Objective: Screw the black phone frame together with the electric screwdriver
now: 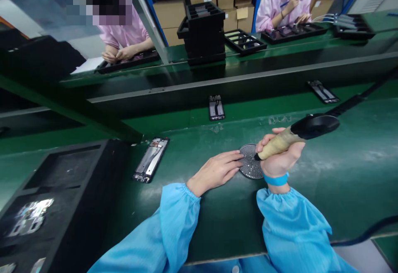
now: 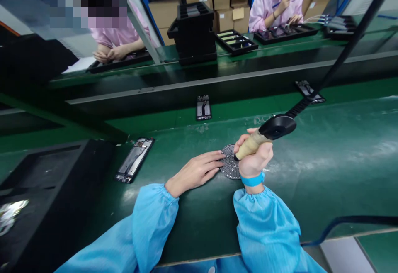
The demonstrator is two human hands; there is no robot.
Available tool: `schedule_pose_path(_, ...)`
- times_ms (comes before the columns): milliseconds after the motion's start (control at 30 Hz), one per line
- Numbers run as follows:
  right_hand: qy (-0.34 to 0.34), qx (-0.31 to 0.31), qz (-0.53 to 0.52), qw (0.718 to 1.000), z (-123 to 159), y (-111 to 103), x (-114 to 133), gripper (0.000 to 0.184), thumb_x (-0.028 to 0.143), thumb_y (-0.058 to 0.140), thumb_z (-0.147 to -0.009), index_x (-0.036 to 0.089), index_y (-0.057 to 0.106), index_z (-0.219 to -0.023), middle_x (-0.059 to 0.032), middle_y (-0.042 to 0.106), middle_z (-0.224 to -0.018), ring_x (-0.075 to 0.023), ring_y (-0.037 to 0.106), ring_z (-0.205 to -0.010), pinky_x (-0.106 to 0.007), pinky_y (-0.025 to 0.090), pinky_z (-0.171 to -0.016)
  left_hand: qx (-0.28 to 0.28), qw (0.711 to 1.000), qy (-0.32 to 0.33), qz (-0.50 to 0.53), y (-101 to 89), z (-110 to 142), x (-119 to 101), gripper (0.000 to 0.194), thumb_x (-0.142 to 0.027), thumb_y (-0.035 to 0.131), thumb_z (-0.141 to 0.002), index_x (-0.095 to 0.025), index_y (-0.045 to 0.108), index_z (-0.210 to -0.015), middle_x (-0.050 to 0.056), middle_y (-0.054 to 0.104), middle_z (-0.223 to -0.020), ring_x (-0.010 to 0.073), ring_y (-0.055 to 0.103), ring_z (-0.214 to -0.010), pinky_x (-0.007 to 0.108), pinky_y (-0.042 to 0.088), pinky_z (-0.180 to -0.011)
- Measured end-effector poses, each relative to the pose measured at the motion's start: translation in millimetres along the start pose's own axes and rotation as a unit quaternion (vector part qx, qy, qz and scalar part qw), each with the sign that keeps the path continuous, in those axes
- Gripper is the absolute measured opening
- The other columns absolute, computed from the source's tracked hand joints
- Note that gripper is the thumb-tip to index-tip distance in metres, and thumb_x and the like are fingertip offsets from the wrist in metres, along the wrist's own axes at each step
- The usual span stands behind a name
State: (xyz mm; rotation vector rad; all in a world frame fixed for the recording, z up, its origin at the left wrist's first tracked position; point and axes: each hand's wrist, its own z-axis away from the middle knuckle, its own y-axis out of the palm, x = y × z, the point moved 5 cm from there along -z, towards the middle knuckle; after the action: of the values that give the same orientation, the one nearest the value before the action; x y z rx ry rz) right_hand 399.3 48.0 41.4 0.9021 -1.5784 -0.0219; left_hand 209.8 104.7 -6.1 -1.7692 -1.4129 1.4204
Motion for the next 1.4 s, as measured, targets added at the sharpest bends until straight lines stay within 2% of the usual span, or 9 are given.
schedule_pose_path(167, 0.013, 0.013, 0.001, 1.000, 4.8, 2.0, -1.0, 0.061, 0.082, 0.044, -0.102, 0.023, 0.064, -0.102, 0.0033, 0.057, -0.061, -0.0170, 0.051, -0.042, -0.029, 0.041, -0.041, -0.025, 1.000, -0.014, 0.003, -10.1, -2.1, 8.3, 0.025, -0.023, 0.058, -0.116, -0.020, 0.077, -0.133, 0.009, 0.072, -0.157, 0.0265, 0.064, -0.153, 0.047, 0.058, -0.128)
schedule_pose_path(300, 0.010, 0.013, 0.008, 1.000, 4.3, 2.3, -1.6, 0.061, 0.081, 0.042, -0.101, 0.024, 0.066, -0.100, 0.0024, 0.056, -0.060, -0.0180, 0.051, -0.041, -0.031, 0.042, -0.040, -0.030, 0.999, -0.041, 0.003, -17.1, 0.0, 11.0, 0.020, -0.027, 0.064, -0.114, -0.022, 0.077, -0.127, 0.011, 0.068, -0.162, 0.0292, 0.065, -0.152, 0.051, 0.059, -0.126)
schedule_pose_path(467, -0.014, -0.028, 0.012, 0.999, -6.6, -4.7, 7.2, 0.070, 0.089, 0.039, -0.100, 0.025, 0.068, -0.098, 0.0011, 0.055, -0.058, -0.0192, 0.050, -0.040, -0.032, 0.040, -0.037, -0.058, 0.993, -0.100, 0.018, -22.0, 3.5, 14.1, 0.021, -0.027, 0.062, -0.114, -0.021, 0.072, -0.133, 0.014, 0.067, -0.160, 0.0277, 0.070, -0.143, 0.049, 0.062, -0.120)
schedule_pose_path(600, -0.014, -0.049, 0.006, 0.999, -14.1, -9.4, 12.5, 0.075, 0.095, 0.039, -0.097, 0.026, 0.066, -0.098, 0.0017, 0.055, -0.059, -0.0197, 0.050, -0.041, -0.032, 0.040, -0.036, -0.052, 0.997, -0.063, -0.006, -19.2, 5.1, 4.7, 0.019, -0.029, 0.062, -0.114, -0.023, 0.075, -0.126, 0.013, 0.070, -0.153, 0.0285, 0.070, -0.140, 0.049, 0.062, -0.119)
schedule_pose_path(700, -0.012, -0.037, 0.016, 0.999, -12.0, -6.7, 9.9, 0.075, 0.095, 0.036, -0.098, 0.026, 0.066, -0.098, 0.0019, 0.054, -0.058, -0.0189, 0.049, -0.041, -0.031, 0.040, -0.037, -0.025, 0.999, -0.031, -0.028, -12.4, 6.2, -3.8, 0.020, -0.032, 0.063, -0.114, -0.023, 0.077, -0.124, 0.013, 0.070, -0.152, 0.0307, 0.066, -0.146, 0.052, 0.058, -0.124)
schedule_pose_path(1000, -0.032, 0.023, 0.046, 0.998, 1.9, 1.6, 1.5, 0.064, 0.084, 0.040, -0.102, 0.026, 0.068, -0.102, 0.0007, 0.057, -0.059, -0.0203, 0.050, -0.041, -0.033, 0.040, -0.038, -0.048, 0.989, -0.128, -0.047, -4.7, 6.1, 6.5, 0.033, -0.034, 0.055, -0.118, -0.022, 0.069, -0.146, 0.016, 0.063, -0.160, 0.0315, 0.063, -0.149, 0.053, 0.059, -0.123)
schedule_pose_path(1100, -0.047, 0.058, 0.055, 0.996, 5.2, 2.1, -3.4, 0.063, 0.079, 0.039, -0.106, 0.023, 0.068, -0.106, 0.0005, 0.060, -0.061, -0.0201, 0.052, -0.042, -0.032, 0.042, -0.039, -0.032, 0.989, -0.135, -0.046, -3.6, 4.9, 5.7, 0.039, -0.036, 0.054, -0.119, -0.023, 0.064, -0.154, 0.015, 0.063, -0.161, 0.0312, 0.064, -0.148, 0.054, 0.057, -0.125)
schedule_pose_path(1233, -0.047, 0.089, 0.059, 0.993, 9.0, 0.5, -12.6, 0.062, 0.077, 0.041, -0.107, 0.020, 0.067, -0.106, 0.0007, 0.061, -0.062, -0.0188, 0.055, -0.043, -0.031, 0.045, -0.042, -0.007, 0.993, -0.111, -0.042, -2.3, 2.3, 2.3, 0.034, -0.037, 0.052, -0.120, -0.023, 0.070, -0.146, 0.013, 0.065, -0.160, 0.0292, 0.064, -0.149, 0.052, 0.053, -0.128)
schedule_pose_path(1400, -0.038, 0.096, 0.076, 0.992, 9.8, -1.0, -18.6, 0.067, 0.083, 0.045, -0.103, 0.019, 0.066, -0.103, 0.0003, 0.061, -0.062, -0.0182, 0.056, -0.043, -0.029, 0.044, -0.042, -0.012, 0.993, -0.110, -0.043, -2.0, 2.3, 3.4, 0.034, -0.036, 0.053, -0.120, -0.022, 0.068, -0.147, 0.013, 0.067, -0.157, 0.0290, 0.064, -0.148, 0.051, 0.053, -0.127)
